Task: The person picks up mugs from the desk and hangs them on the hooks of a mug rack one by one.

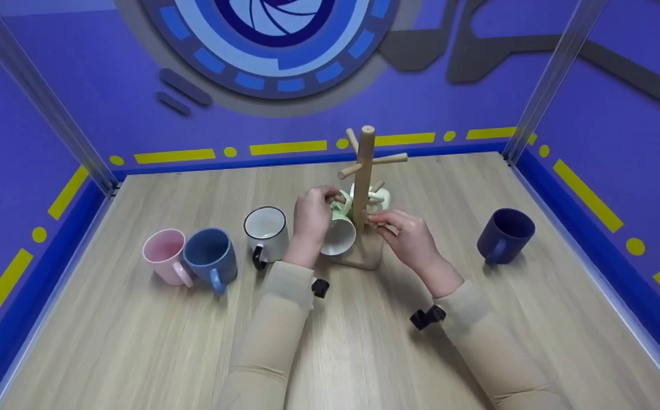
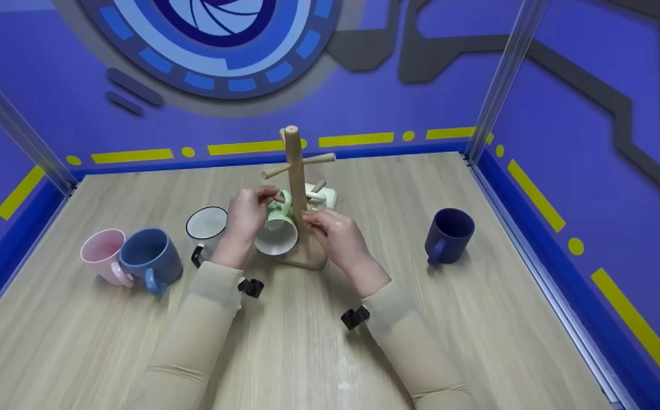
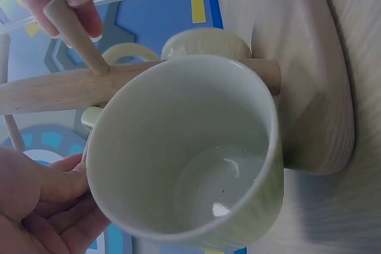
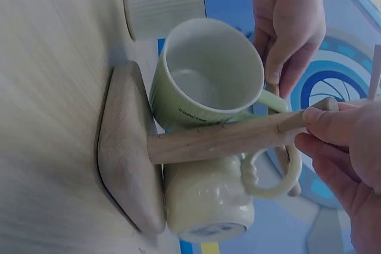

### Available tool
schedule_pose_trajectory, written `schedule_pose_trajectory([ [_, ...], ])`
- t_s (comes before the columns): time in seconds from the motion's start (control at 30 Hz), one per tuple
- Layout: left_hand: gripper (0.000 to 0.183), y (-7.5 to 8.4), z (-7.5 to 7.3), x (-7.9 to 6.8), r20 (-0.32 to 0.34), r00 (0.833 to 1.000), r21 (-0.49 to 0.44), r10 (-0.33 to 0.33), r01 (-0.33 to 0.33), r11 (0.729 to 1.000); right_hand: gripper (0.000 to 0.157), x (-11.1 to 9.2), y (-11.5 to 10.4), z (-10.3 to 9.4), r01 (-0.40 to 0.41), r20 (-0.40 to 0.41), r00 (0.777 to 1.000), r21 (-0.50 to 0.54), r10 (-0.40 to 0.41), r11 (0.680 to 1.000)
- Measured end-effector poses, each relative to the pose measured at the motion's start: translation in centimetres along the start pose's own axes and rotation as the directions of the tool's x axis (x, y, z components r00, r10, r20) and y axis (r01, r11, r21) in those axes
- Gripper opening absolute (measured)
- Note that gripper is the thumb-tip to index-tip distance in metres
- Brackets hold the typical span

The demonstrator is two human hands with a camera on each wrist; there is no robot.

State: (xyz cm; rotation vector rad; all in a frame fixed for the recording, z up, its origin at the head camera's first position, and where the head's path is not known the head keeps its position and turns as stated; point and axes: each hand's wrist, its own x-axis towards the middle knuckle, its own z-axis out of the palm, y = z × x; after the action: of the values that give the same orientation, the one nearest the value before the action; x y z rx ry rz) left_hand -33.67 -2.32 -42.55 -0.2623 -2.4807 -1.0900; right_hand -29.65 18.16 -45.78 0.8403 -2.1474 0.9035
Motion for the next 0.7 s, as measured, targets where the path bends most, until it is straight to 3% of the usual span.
schedule_pose_trajectory([
  [0.27,0.022,-0.5,0.0,1.1,0.024,1.0,-0.003,-0.01,0.01,1.0,0.023,0.4,-0.9,1.1,0.021,-0.006,1.0,0.033,-0.021,0.999],
  [0.5,0.019,-0.8,0.5,1.3,-0.022,0.999,0.007,0.025,-0.025,1.0,0.023,0.4,-1.4,1.9,0.022,-0.044,0.999,0.002,-0.022,1.0],
  [0.7,0.02,-0.7,0.7,0.6,-0.077,0.996,0.0,0.032,-0.032,0.999,0.023,0.1,-1.3,2.1,0.009,-0.063,0.998,0.031,-0.007,0.999],
])
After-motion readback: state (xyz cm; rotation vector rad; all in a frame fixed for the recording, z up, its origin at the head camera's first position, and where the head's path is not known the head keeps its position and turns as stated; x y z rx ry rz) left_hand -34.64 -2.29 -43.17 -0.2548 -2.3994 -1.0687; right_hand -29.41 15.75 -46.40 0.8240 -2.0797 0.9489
